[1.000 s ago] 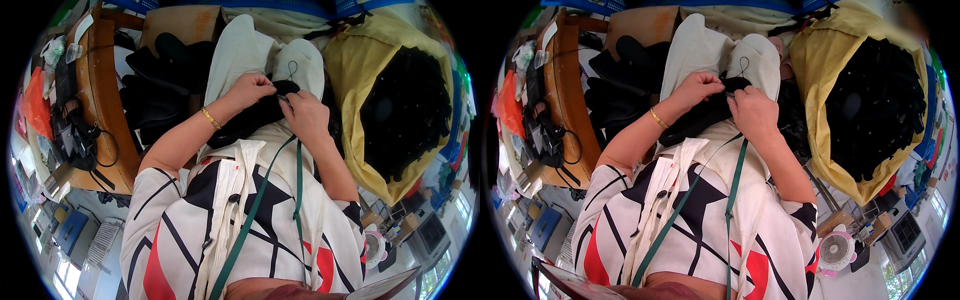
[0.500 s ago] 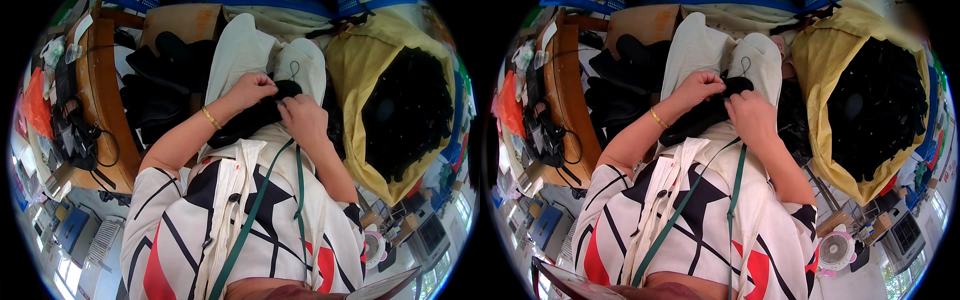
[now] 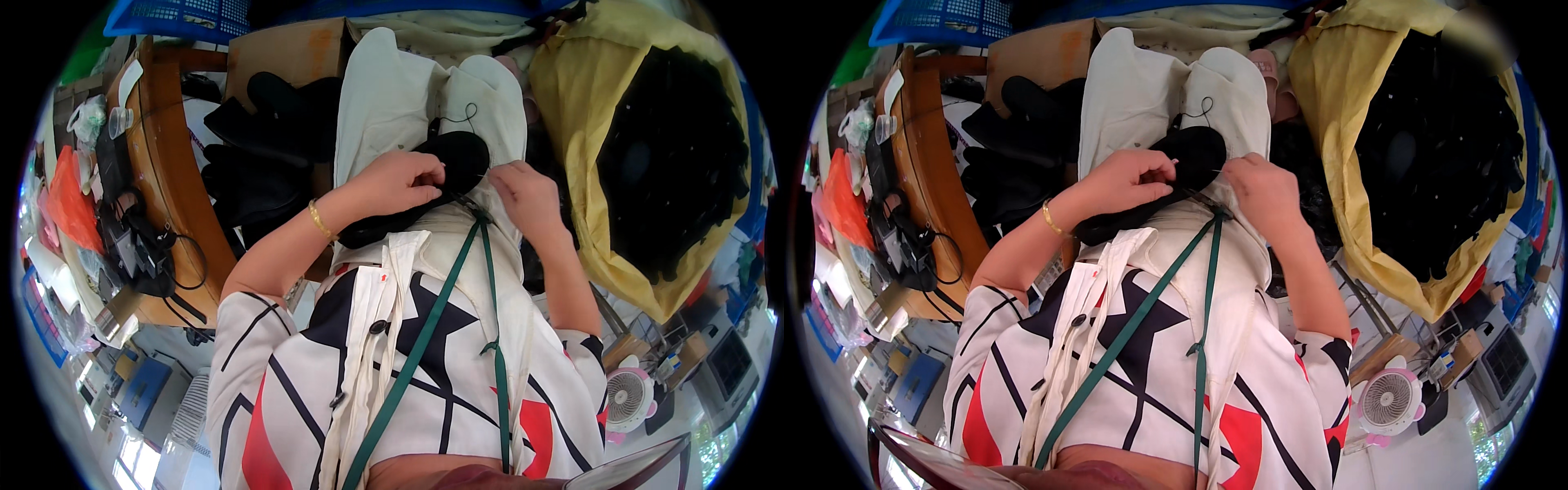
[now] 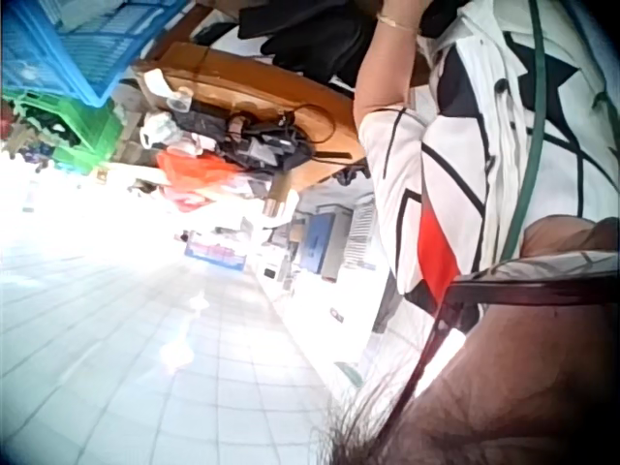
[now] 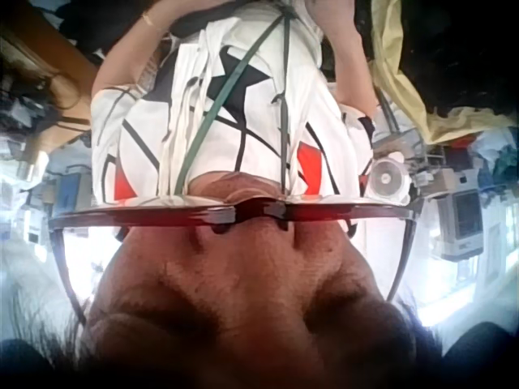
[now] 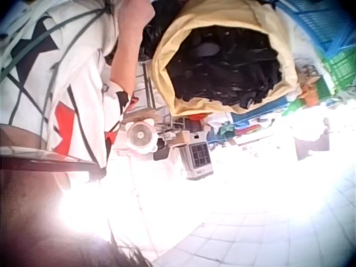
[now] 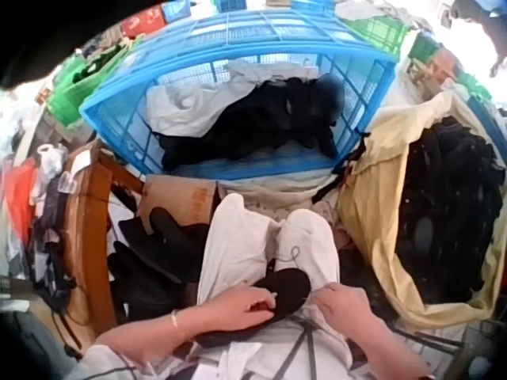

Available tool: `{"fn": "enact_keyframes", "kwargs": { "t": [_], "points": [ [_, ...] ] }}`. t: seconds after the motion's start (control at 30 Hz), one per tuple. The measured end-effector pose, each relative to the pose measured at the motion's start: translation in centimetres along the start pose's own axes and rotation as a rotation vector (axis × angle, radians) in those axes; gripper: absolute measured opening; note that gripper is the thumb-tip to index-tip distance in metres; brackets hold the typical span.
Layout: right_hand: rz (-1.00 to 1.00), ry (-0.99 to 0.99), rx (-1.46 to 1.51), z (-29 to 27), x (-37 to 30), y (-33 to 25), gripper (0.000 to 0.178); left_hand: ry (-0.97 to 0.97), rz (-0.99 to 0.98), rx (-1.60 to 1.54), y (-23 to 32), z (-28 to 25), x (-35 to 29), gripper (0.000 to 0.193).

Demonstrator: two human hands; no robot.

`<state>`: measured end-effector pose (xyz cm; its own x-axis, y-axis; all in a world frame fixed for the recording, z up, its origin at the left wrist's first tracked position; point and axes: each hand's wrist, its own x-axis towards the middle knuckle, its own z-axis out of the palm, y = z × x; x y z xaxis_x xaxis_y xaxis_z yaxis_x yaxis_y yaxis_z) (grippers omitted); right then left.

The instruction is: The person hand-sews a black shoe using a needle and thread. They repeatedly insert the needle through the shoe material and pull the thread tight, working on the shoe while it rests on their lap.

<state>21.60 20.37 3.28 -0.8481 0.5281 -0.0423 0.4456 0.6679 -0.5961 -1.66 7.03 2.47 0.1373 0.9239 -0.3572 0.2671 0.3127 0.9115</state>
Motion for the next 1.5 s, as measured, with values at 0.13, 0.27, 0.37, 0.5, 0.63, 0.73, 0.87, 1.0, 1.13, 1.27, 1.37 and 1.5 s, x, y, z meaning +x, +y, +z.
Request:
{"fn": "enact_keyframes", "kwargs": {
  "t": [0.13,0.27,0.37,0.5,0.63,0.73,0.87,1.0,1.13,1.27,1.37,1.5],
  "points": [
    [0.655,-0.050,1.053,-1.7,-0.9,2.6,0.012,-0.008,-0.242,0.164,0.3,0.9,-0.6,0.026],
    [0.596,0.392,1.534,-3.9,-1.2,6.3,0.012,0.044,-0.187,-0.008,-0.4,2.0,-0.2,0.022],
    [0.443,0.624,1.292,-4.7,-1.0,7.5,0.014,0.039,-0.222,0.061,0.9,1.3,-0.4,0.027],
    [0.445,0.428,1.071,-3.0,0.3,5.3,0.016,0.258,0.087,0.368,3.0,0.3,-1.0,0.025],
    [0.320,0.306,1.123,-1.8,1.6,2.5,0.023,0.279,0.171,0.319,1.7,-0.9,-0.5,0.016],
    [0.357,0.259,1.175,-2.8,2.2,1.3,0.027,0.293,0.158,0.111,0.5,-1.1,-0.4,0.010],
    [0.466,0.231,0.957,-3.4,1.4,3.2,0.016,0.248,0.067,0.052,1.9,-1.2,-0.1,0.015],
    [0.426,0.378,1.511,-4.9,0.4,4.4,0.008,0.299,0.073,0.388,4.1,-0.6,0.2,0.022],
    [0.341,0.525,1.866,-5.2,0.4,4.5,0.014,0.273,-0.017,0.114,2.7,-0.2,0.9,0.021],
    [0.356,0.392,1.690,-5.0,1.0,3.7,0.016,0.227,-0.044,-0.025,0.7,-0.4,1.7,0.014],
    [0.380,0.273,1.351,-3.4,1.5,1.5,0.017,0.166,-0.011,-0.099,-0.5,-0.3,2.1,0.007],
    [0.153,0.171,0.730,-2.3,3.0,-1.5,0.018,0.161,-0.018,-0.064,-0.3,0.1,2.3,0.007]
  ]
}}
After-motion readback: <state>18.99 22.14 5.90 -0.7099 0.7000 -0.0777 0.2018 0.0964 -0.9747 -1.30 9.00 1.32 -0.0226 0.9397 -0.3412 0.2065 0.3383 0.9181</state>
